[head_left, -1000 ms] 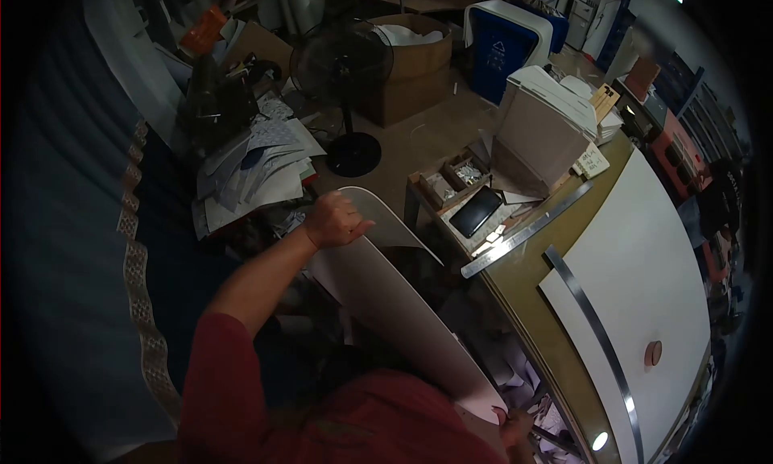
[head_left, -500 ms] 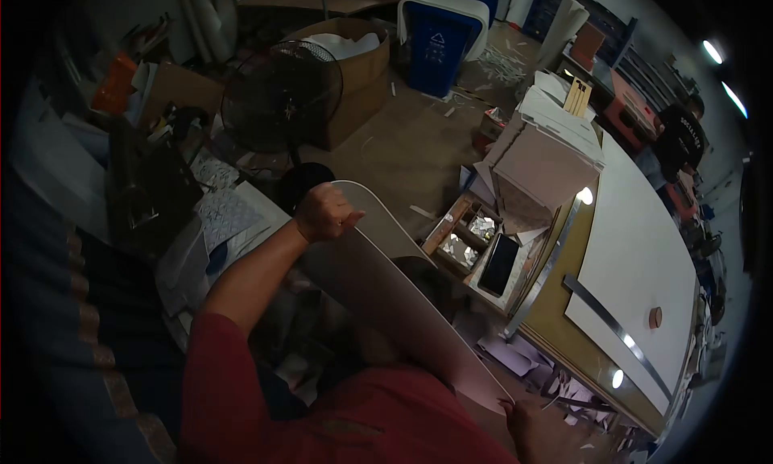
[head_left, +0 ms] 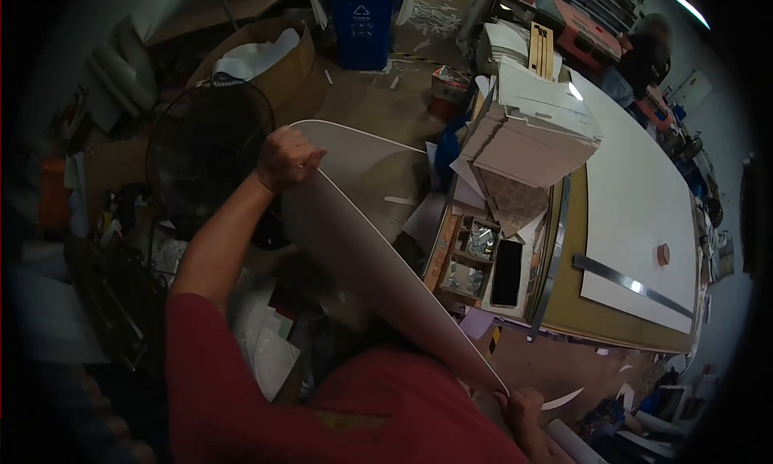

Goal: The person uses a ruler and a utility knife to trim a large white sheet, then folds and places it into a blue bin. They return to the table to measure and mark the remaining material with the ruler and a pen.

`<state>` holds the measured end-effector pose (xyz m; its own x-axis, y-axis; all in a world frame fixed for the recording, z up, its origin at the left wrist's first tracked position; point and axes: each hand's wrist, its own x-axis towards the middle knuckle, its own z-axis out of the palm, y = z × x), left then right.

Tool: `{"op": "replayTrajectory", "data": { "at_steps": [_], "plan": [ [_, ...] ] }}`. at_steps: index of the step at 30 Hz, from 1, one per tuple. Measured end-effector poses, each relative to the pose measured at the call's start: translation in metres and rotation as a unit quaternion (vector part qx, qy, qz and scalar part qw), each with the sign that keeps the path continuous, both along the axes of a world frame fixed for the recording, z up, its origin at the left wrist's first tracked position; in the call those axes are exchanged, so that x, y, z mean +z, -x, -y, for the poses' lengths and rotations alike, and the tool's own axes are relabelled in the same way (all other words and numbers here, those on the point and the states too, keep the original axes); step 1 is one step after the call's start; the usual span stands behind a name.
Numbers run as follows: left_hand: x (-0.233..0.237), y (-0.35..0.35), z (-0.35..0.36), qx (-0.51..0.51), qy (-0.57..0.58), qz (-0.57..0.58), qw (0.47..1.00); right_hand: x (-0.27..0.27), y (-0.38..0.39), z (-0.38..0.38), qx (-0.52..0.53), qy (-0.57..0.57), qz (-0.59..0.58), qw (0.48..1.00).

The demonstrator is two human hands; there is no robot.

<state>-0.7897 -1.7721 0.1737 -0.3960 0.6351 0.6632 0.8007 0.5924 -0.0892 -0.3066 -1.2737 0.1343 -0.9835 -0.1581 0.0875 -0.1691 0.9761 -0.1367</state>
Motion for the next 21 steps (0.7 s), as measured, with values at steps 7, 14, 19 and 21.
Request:
{"op": "replayTrajectory", "data": {
  "at_steps": [7,14,19,21],
  "plan": [
    [0.028,0.108,-0.029,-0.034,0.013,-0.012,0.999,0.033,0.068,0.069,-0.191,0.236,0.074,0.95],
    [0.006,0.205,-0.073,-0.086,0.005,-0.026,0.996,-0.019,0.073,0.107,-0.237,0.175,0.012,0.955],
    [-0.03,0.292,-0.103,-0.143,-0.042,-0.009,0.989,-0.019,0.135,0.194,-0.346,0.169,0.008,0.923],
    [-0.04,0.326,-0.107,-0.156,-0.055,0.002,0.986,-0.005,0.167,0.214,-0.37,0.15,0.011,0.917]
  ]
}}
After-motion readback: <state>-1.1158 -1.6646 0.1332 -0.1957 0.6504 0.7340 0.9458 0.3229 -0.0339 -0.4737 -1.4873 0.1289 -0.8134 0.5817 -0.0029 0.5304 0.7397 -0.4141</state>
